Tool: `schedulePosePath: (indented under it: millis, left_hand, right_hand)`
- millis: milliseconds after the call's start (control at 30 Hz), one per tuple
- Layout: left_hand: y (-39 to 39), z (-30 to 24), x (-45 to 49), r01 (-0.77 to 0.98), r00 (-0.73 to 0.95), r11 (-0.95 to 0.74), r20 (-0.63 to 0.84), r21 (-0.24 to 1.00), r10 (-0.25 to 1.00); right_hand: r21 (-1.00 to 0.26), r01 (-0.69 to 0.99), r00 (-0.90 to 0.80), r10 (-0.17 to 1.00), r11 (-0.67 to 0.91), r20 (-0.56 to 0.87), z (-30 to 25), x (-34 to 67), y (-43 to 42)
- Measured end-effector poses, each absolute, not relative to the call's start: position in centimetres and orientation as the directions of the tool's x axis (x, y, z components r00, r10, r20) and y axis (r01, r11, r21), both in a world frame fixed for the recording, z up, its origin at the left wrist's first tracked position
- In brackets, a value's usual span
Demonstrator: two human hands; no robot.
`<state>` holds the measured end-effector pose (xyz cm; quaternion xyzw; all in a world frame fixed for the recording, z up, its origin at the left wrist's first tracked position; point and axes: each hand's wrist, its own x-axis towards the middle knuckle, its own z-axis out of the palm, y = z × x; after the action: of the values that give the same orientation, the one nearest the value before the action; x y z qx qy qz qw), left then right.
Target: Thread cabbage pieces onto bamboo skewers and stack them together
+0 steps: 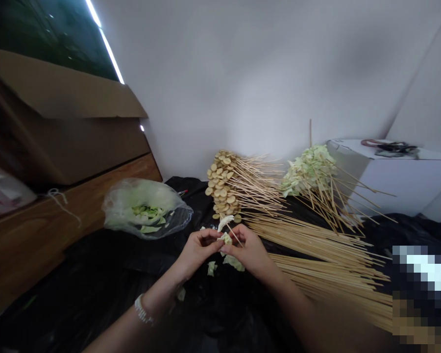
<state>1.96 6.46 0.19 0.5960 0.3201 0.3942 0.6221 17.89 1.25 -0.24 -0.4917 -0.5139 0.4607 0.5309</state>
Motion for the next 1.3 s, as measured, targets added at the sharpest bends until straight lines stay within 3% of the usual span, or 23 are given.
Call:
schedulePosePath:
  millis: [167, 400, 500, 600, 733, 867, 1033, 1300]
  left_hand:
    - [6.4, 0.1, 2.1, -0.063, 0.469, -0.097, 0.115, 0.993, 0.876]
    - [6.3, -1.1, 2.3, 0.195, 0.389, -0.320, 0.227, 0.927, 0.893]
    - [6.4, -1.5, 2.2, 0.217, 0.385, -0.343, 0.242, 0.914, 0.890]
    - [6.9, -1.4, 2.0, 0.142, 0.349, -0.309, 0.245, 0.940, 0.905]
    - [7.5, -0.6, 1.7, -0.053, 0.276, -0.135, 0.144, 0.989, 0.950]
    - [7.8, 0.2, 1.2, -0.172, 0.207, -0.053, 0.089, 0.984, 0.974]
    - [8.1, 0.3, 0.9, -0.234, 0.154, 0.020, 0.017, 0.972, 0.988]
    - [8.9, 0.1, 0.6, -0.313, 0.105, 0.014, 0.020, 0.950, 0.994]
  right_hand:
    - [-0.994, 0.041, -0.005, 0.995, 0.100, 0.100, -0.4, 18.1, 1.4]
    - [-0.969, 0.207, 0.071, 0.986, 0.134, 0.151, -1.5, 17.4, 1.3]
    - [-0.960, 0.245, 0.061, 0.986, 0.139, 0.158, -1.6, 17.1, 1.1]
    - [-0.975, 0.176, 0.041, 0.989, 0.134, 0.143, -1.0, 17.1, 0.9]
    - [-0.991, 0.091, 0.052, 0.993, 0.101, 0.106, 0.0, 17.7, 0.8]
    - [-0.949, 0.294, 0.026, 0.992, 0.110, 0.123, -0.1, 18.7, 0.8]
    - [-0.795, 0.599, -0.045, 0.995, 0.099, 0.089, -0.1, 19.1, 0.7]
    - [-0.695, 0.676, -0.033, 0.952, 0.246, 0.305, 0.9, 18.9, 0.4]
